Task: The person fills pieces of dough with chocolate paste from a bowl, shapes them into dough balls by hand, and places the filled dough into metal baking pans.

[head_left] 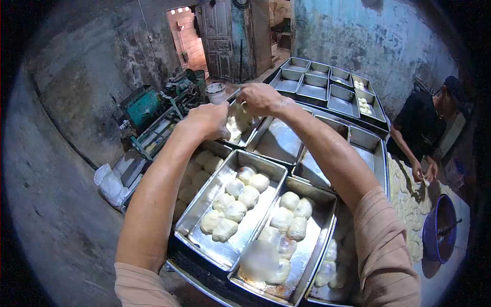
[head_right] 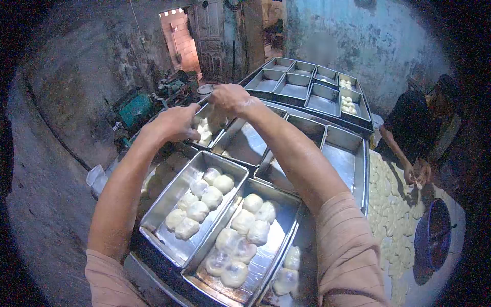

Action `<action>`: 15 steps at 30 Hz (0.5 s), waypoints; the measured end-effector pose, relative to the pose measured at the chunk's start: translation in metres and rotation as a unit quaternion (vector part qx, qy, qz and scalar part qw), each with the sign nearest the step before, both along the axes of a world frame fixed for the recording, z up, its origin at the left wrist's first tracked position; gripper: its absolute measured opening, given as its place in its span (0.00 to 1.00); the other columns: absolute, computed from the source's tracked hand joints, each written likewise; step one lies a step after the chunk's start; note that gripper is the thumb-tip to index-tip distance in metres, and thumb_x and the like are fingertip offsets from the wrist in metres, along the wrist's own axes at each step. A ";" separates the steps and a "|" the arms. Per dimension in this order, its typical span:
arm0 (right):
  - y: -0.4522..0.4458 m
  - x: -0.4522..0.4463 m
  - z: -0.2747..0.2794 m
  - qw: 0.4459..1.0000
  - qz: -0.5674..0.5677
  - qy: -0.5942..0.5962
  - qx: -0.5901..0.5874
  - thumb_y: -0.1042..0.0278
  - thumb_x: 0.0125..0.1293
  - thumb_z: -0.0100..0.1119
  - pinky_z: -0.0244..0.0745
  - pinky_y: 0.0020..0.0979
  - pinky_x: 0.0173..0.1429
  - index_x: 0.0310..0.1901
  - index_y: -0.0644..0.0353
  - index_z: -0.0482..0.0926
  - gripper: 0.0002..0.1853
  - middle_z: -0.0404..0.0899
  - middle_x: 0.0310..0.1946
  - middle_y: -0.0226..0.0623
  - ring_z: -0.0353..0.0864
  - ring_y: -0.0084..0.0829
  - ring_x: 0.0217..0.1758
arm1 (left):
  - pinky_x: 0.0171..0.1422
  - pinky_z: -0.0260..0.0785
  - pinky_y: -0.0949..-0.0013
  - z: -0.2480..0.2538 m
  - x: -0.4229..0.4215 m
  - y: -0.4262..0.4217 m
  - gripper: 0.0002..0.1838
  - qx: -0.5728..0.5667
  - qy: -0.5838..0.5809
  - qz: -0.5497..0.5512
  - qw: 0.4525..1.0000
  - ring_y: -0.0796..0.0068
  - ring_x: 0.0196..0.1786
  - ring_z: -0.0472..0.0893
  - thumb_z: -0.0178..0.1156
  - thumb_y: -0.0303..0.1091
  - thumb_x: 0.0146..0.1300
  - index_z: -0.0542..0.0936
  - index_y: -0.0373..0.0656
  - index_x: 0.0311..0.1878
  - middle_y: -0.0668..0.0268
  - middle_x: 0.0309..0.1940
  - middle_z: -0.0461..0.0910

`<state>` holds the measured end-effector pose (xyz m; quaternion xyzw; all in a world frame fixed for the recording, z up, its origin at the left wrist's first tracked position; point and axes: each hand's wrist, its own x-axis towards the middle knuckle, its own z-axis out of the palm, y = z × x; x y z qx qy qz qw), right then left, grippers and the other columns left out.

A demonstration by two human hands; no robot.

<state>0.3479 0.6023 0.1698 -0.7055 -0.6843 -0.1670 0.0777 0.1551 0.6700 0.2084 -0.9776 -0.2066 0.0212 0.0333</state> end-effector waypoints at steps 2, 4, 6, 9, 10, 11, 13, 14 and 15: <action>0.002 -0.001 -0.004 0.998 0.019 0.049 0.037 0.65 0.58 0.56 0.79 0.46 0.49 0.44 0.51 0.87 0.14 0.86 0.38 0.46 0.85 0.49 0.43 | 0.58 0.74 0.54 -0.004 0.001 0.014 0.30 0.010 -0.019 -0.025 0.999 0.52 0.54 0.82 0.72 0.45 0.52 0.78 0.50 0.59 0.53 0.51 0.83; 0.003 -0.002 0.000 0.995 0.033 0.073 -0.056 0.61 0.58 0.58 0.80 0.46 0.48 0.40 0.53 0.87 0.12 0.86 0.38 0.48 0.86 0.49 0.44 | 0.57 0.75 0.56 0.001 0.004 0.015 0.26 0.005 0.017 -0.033 0.999 0.54 0.52 0.83 0.71 0.44 0.52 0.82 0.52 0.56 0.55 0.48 0.85; 0.004 -0.011 0.000 0.993 -0.012 0.054 -0.100 0.61 0.59 0.57 0.80 0.47 0.50 0.39 0.57 0.87 0.13 0.86 0.39 0.47 0.86 0.49 0.44 | 0.55 0.76 0.57 0.001 0.004 0.007 0.18 0.005 0.048 -0.022 0.999 0.56 0.48 0.85 0.71 0.43 0.52 0.87 0.54 0.48 0.58 0.43 0.87; -0.007 -0.011 0.019 1.000 0.015 0.012 -0.013 0.67 0.57 0.54 0.79 0.46 0.52 0.42 0.56 0.86 0.14 0.85 0.40 0.47 0.85 0.49 0.46 | 0.55 0.76 0.58 0.005 0.004 -0.002 0.17 -0.017 0.069 -0.043 0.997 0.56 0.48 0.85 0.71 0.45 0.53 0.89 0.54 0.46 0.57 0.44 0.87; -0.018 -0.010 0.033 0.998 0.022 0.003 0.054 0.69 0.56 0.54 0.79 0.46 0.53 0.43 0.55 0.86 0.15 0.85 0.41 0.47 0.85 0.48 0.48 | 0.55 0.77 0.57 0.010 0.001 -0.004 0.18 0.000 0.063 -0.054 0.997 0.56 0.48 0.85 0.71 0.46 0.52 0.88 0.53 0.46 0.57 0.44 0.87; -0.029 -0.007 0.048 0.999 0.025 -0.002 0.040 0.73 0.57 0.53 0.78 0.47 0.53 0.50 0.55 0.83 0.19 0.83 0.44 0.46 0.83 0.49 0.48 | 0.54 0.77 0.57 0.015 -0.002 -0.006 0.19 0.016 0.053 -0.069 0.996 0.55 0.48 0.85 0.71 0.47 0.52 0.88 0.53 0.47 0.57 0.44 0.87; -0.068 -0.023 0.082 0.999 -0.027 -0.021 0.019 0.72 0.60 0.53 0.79 0.47 0.52 0.48 0.57 0.84 0.16 0.84 0.39 0.48 0.84 0.50 0.43 | 0.56 0.75 0.57 0.032 -0.010 -0.022 0.21 0.023 0.069 -0.066 0.995 0.54 0.50 0.84 0.69 0.49 0.55 0.86 0.55 0.52 0.57 0.47 0.85; -0.092 -0.032 0.097 0.998 -0.061 -0.029 -0.013 0.71 0.61 0.54 0.79 0.47 0.51 0.47 0.58 0.84 0.14 0.84 0.37 0.48 0.84 0.50 0.42 | 0.55 0.75 0.55 0.019 -0.004 -0.002 0.22 0.059 0.045 -0.113 0.991 0.51 0.50 0.84 0.67 0.50 0.56 0.84 0.53 0.53 0.55 0.46 0.85; -0.114 -0.036 0.103 0.997 -0.068 -0.040 -0.004 0.70 0.63 0.55 0.80 0.47 0.49 0.44 0.60 0.84 0.11 0.85 0.35 0.48 0.85 0.49 0.40 | 0.55 0.74 0.54 0.017 -0.005 0.003 0.23 -0.005 0.036 -0.120 0.992 0.50 0.50 0.83 0.66 0.51 0.58 0.83 0.51 0.53 0.53 0.46 0.85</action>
